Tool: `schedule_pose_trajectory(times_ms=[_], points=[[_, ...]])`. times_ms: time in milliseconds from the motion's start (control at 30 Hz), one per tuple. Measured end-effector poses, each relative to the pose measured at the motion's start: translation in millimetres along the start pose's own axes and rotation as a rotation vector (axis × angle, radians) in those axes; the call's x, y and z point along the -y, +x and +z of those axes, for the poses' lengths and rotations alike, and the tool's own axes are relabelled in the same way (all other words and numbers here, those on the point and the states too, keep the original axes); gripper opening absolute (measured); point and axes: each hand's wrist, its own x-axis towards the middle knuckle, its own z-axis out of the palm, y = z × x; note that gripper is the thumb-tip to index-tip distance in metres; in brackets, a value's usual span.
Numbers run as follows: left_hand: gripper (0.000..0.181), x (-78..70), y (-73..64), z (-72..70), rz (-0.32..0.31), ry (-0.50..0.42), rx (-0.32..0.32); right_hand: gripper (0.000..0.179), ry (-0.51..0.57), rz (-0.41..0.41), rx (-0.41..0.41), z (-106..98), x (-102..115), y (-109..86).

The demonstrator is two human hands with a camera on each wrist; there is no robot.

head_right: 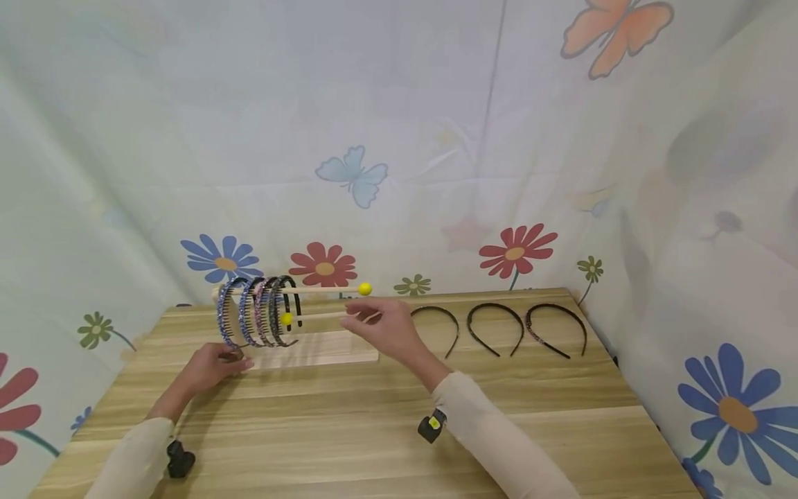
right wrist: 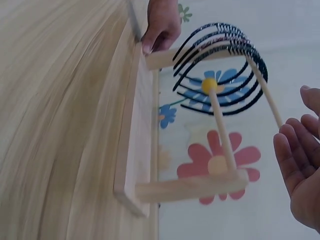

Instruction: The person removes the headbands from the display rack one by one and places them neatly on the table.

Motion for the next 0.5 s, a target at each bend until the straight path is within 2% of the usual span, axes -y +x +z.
schedule_pose_trajectory(times_ms=[267,500], points=[[0.028,-1.2,2.1,-0.7,0.007,0.008,-0.005,0.03,-0.004,0.0,0.045,32,14,14.1],[0.028,2.3,1.3,0.6,0.009,0.01,-0.008,0.032,0.008,0.011,0.043,60,15,24.7]])
